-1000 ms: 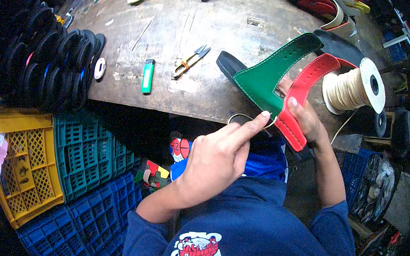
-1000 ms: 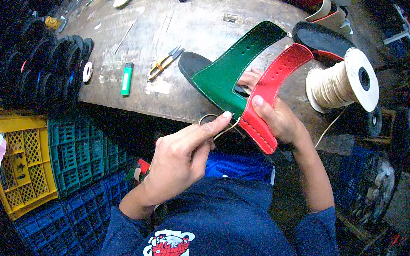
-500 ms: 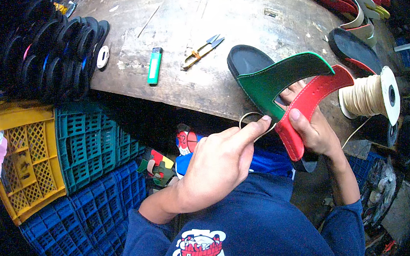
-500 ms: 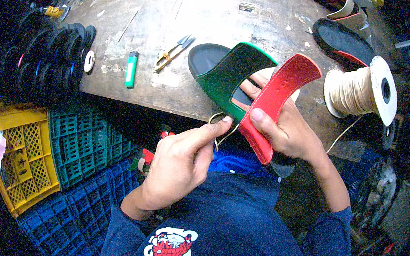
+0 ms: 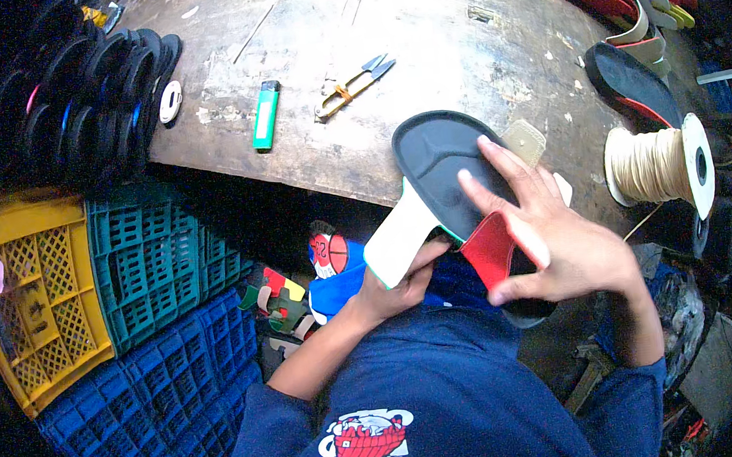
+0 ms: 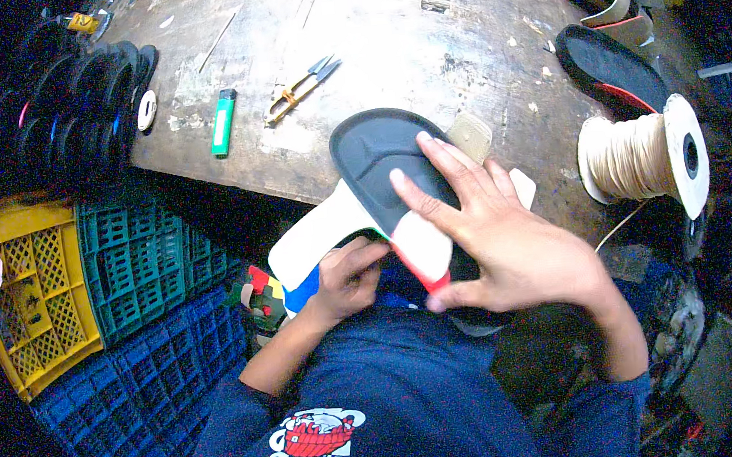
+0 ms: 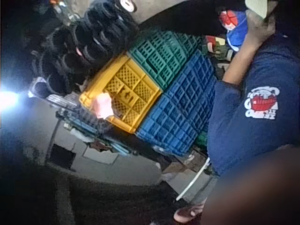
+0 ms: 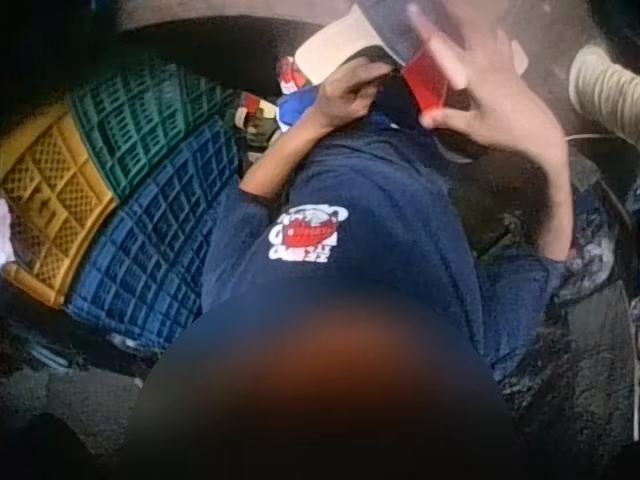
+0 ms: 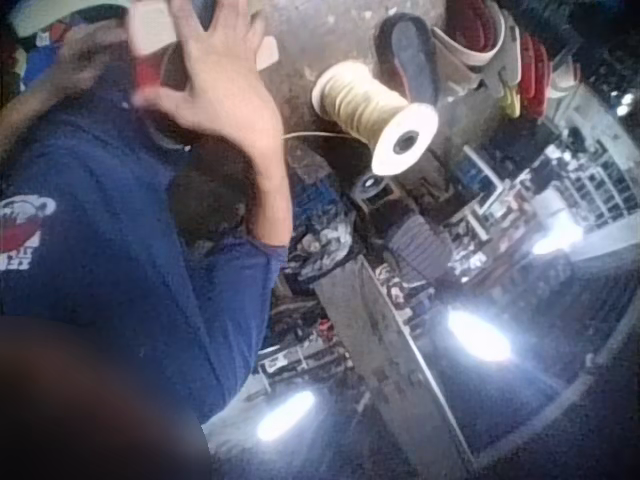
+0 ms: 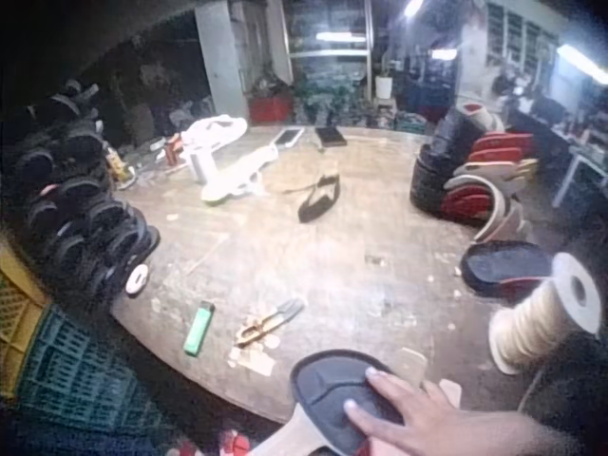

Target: The person hand-stitches a red and green sandal strap to a black sole using a yellow awl and white thread. They repeatedly pierce the sole and strap, pull the thread through, and tighten the stitches while holding the sandal steady.

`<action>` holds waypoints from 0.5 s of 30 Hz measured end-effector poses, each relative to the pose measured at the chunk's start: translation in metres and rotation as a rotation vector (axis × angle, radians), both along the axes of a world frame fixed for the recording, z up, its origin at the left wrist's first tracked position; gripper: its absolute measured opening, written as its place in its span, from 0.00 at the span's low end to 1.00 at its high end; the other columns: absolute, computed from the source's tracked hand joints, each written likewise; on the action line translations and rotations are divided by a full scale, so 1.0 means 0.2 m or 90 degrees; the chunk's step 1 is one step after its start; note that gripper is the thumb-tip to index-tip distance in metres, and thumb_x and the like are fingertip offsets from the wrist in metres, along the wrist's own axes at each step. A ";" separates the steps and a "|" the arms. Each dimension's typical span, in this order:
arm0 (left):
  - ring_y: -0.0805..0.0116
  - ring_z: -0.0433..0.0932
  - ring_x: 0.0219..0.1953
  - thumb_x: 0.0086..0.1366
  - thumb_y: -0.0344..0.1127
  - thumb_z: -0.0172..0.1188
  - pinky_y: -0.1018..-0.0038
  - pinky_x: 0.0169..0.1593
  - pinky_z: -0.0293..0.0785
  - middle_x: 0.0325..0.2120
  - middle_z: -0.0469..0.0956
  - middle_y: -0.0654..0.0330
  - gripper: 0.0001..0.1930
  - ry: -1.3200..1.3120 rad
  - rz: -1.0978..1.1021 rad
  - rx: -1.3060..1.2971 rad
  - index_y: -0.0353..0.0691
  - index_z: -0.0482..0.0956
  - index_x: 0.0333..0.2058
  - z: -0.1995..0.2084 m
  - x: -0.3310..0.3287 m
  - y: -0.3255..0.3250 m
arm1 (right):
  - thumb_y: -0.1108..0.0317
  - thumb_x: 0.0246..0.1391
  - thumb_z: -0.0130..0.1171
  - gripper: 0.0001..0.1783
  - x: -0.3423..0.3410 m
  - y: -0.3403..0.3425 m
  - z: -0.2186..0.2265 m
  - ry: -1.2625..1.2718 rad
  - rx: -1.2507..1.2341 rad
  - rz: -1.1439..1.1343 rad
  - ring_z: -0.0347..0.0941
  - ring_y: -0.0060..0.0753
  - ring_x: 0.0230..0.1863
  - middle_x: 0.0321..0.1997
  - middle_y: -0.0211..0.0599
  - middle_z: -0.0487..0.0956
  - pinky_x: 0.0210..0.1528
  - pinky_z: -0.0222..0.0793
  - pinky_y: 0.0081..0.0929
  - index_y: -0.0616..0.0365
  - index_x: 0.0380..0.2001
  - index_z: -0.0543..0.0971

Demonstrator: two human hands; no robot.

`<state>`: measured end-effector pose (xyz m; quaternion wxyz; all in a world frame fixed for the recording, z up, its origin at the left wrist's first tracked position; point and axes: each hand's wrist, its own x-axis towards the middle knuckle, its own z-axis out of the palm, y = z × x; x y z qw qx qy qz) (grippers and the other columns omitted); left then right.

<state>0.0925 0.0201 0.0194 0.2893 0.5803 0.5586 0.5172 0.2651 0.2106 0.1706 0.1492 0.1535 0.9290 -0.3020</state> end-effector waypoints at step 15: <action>0.54 0.50 0.76 0.76 0.56 0.45 0.51 0.77 0.49 0.75 0.46 0.54 0.37 -0.842 -0.107 -0.416 0.52 0.41 0.75 0.30 0.06 0.44 | 0.51 0.23 0.79 0.60 -0.08 0.03 0.02 -0.001 0.044 0.018 0.50 0.62 0.73 0.77 0.57 0.48 0.71 0.53 0.60 0.26 0.69 0.69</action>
